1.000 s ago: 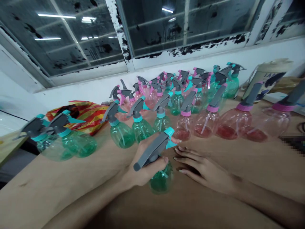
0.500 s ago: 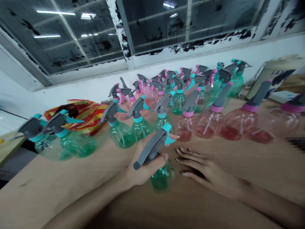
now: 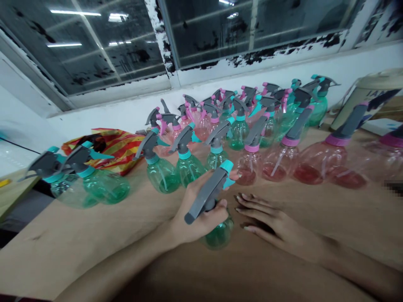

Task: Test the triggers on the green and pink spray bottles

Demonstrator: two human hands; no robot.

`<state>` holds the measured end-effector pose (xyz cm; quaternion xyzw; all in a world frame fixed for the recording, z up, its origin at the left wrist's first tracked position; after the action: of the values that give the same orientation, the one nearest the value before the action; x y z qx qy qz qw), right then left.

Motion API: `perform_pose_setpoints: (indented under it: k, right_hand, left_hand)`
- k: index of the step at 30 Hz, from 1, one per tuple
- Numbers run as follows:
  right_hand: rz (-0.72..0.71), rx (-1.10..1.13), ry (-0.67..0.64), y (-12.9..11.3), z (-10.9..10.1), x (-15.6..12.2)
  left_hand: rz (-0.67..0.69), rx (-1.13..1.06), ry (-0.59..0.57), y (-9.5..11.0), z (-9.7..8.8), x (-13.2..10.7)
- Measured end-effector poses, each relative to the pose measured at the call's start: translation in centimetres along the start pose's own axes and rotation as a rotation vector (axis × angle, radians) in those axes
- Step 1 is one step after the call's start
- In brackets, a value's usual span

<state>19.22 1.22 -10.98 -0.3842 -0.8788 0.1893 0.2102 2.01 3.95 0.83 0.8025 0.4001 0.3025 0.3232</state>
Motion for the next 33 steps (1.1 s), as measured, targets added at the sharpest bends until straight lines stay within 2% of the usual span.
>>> perform_pose_setpoints:
  k: [4,9,18,25,30,33]
  right_hand:
    - [-0.004,-0.005,0.000,0.14,0.10,0.01]
    - [0.000,-0.013,-0.007,0.07,0.06,0.06]
    - [-0.015,-0.020,0.014,0.25,0.19,-0.07]
    - [-0.005,-0.024,-0.005,0.24,0.17,-0.03]
    - [-0.011,-0.045,-0.009,0.24,0.15,-0.04]
    - [-0.006,-0.043,-0.017,0.20,0.07,-0.05]
  left_hand:
    - [0.026,0.110,0.008,0.22,-0.13,-0.12]
    - [0.004,0.066,0.010,0.25,-0.42,-0.22]
    - [0.026,-0.008,-0.062,0.32,-0.83,-0.37]
    - [0.006,-0.072,0.009,-0.42,-0.92,-0.37]
    - [0.064,-0.086,0.017,0.25,-0.68,-0.28]
    - [0.047,-0.046,0.049,0.31,-0.69,-0.34]
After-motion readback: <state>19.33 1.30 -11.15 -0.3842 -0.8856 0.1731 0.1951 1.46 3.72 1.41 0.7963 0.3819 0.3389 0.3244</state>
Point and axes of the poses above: each hand's wrist, its own x-axis towards the middle knuckle, its own z-axis out of the palm, y = z × x, the point moved 5 cm from there along x, towards the middle knuckle, and after that the axes turned 4 degrees about -y, right-handed, at the moved point
